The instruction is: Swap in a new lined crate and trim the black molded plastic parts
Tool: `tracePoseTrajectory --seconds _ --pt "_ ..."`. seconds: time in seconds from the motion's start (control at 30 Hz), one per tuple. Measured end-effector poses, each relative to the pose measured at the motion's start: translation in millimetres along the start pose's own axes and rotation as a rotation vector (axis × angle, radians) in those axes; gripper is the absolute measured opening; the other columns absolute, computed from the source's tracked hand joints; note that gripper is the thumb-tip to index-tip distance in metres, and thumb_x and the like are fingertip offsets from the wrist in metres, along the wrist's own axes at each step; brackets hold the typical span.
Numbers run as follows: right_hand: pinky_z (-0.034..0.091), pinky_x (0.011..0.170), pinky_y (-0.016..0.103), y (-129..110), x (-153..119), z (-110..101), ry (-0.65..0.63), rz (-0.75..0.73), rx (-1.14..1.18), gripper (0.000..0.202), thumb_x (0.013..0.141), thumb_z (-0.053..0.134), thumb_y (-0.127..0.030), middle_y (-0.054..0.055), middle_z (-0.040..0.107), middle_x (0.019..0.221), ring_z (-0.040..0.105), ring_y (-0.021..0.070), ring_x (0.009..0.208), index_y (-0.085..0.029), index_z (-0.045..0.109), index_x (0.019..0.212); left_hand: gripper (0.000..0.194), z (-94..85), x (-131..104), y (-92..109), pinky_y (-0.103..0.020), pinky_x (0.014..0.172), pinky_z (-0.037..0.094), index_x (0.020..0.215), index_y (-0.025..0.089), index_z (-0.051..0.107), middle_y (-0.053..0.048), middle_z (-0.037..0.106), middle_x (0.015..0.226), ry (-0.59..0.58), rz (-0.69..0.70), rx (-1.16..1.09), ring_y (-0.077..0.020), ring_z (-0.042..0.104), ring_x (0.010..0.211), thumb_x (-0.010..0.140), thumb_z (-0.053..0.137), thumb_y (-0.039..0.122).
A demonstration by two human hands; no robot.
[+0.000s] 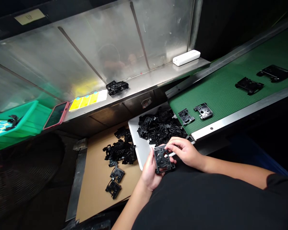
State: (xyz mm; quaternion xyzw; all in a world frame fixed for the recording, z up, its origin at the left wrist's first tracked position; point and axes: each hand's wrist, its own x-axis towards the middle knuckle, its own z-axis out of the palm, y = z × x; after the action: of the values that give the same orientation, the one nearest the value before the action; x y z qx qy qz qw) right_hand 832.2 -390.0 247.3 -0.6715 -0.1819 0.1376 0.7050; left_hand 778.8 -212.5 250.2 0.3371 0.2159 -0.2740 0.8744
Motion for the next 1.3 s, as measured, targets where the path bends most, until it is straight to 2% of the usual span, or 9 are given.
tracePoseTrajectory --seconds 0.23,0.5,0.63,0.77,0.87,1.0,1.13,1.2,1.3 --pt "0.055 0.077 0.030 3 2 -1 0.012 -0.092 -0.113 0.023 0.102 0.058 -0.032 0.004 0.066 0.090 0.066 0.0163 0.081 -0.019 0.074 0.092 0.059 0.4 0 -1 -0.038 0.083 0.059 0.120 0.015 0.063 -0.012 0.076 0.083 -0.003 -0.005 0.003 -0.0282 0.076 0.091 0.097 0.041 0.065" --pt "0.050 0.076 0.034 4 2 -1 -0.067 -0.387 -0.369 0.018 0.101 0.055 -0.018 0.006 0.070 0.084 0.060 0.0198 0.083 -0.020 0.070 0.090 0.053 4.1 -2 -8 -0.040 0.083 0.060 0.111 0.012 0.068 -0.013 0.076 0.085 0.011 -0.018 -0.088 -0.0280 0.075 0.086 0.098 0.047 0.059" --pt "0.049 0.074 0.035 6 -1 1 -0.133 -0.420 -0.427 0.020 0.101 0.052 -0.015 0.005 0.069 0.078 0.057 0.0208 0.081 -0.019 0.067 0.088 0.045 3.8 -2 -11 -0.038 0.083 0.059 0.104 0.014 0.069 -0.012 0.076 0.088 0.073 -0.029 -0.087 -0.0266 0.074 0.087 0.096 0.053 0.056" --pt "0.049 0.078 0.038 7 -4 0 -0.100 -0.463 -0.381 0.017 0.100 0.053 -0.014 0.005 0.069 0.079 0.057 0.0207 0.081 -0.020 0.068 0.094 0.049 -3.2 3 -7 -0.036 0.081 0.059 0.114 0.017 0.066 -0.012 0.075 0.100 0.136 0.064 0.075 -0.0251 0.073 0.090 0.095 0.051 0.060" --pt "0.050 0.081 0.039 4 -6 -4 0.043 -0.477 -0.261 0.017 0.100 0.055 -0.014 0.006 0.071 0.088 0.060 0.0203 0.084 -0.021 0.070 0.101 0.057 -31.8 11 12 -0.037 0.078 0.058 0.128 0.020 0.058 -0.012 0.072 0.113 0.263 0.318 0.388 -0.0236 0.072 0.089 0.094 0.048 0.065" --pt "0.052 0.081 0.038 5 -7 -12 0.178 -0.369 -0.197 0.018 0.101 0.056 -0.017 0.006 0.070 0.092 0.062 0.0200 0.088 -0.022 0.073 0.101 0.062 -104.1 18 63 -0.045 0.092 0.055 0.135 0.019 0.051 -0.016 0.060 0.131 0.645 0.649 1.106 -0.0247 0.069 0.096 0.090 0.054 0.062" --pt "0.053 0.076 0.035 10 -8 -17 0.196 -0.258 -0.154 0.019 0.102 0.056 -0.022 0.006 0.068 0.090 0.063 0.0191 0.086 -0.022 0.074 0.099 0.056 -166.4 19 113 -0.053 0.108 0.045 0.135 0.020 0.054 -0.016 0.057 0.134 0.986 0.695 1.672 -0.0332 0.057 0.123 0.089 0.059 0.052" --pt "0.053 0.076 0.034 10 -9 -19 0.202 -0.254 -0.143 0.019 0.102 0.056 -0.022 0.005 0.067 0.089 0.063 0.0187 0.085 -0.022 0.074 0.098 0.055 -179.0 24 123 -0.060 0.114 0.037 0.136 0.018 0.054 -0.019 0.056 0.137 1.087 0.639 1.833 -0.0387 0.046 0.136 0.089 0.061 0.046" --pt "0.053 0.076 0.034 9 -11 -21 0.202 -0.260 -0.146 0.019 0.101 0.056 -0.022 0.005 0.068 0.089 0.063 0.0186 0.085 -0.022 0.075 0.098 0.056 -171.9 42 118 -0.070 0.118 0.020 0.137 0.014 0.053 -0.023 0.039 0.153 1.111 0.681 1.918 -0.0459 0.021 0.149 0.088 0.062 0.040"
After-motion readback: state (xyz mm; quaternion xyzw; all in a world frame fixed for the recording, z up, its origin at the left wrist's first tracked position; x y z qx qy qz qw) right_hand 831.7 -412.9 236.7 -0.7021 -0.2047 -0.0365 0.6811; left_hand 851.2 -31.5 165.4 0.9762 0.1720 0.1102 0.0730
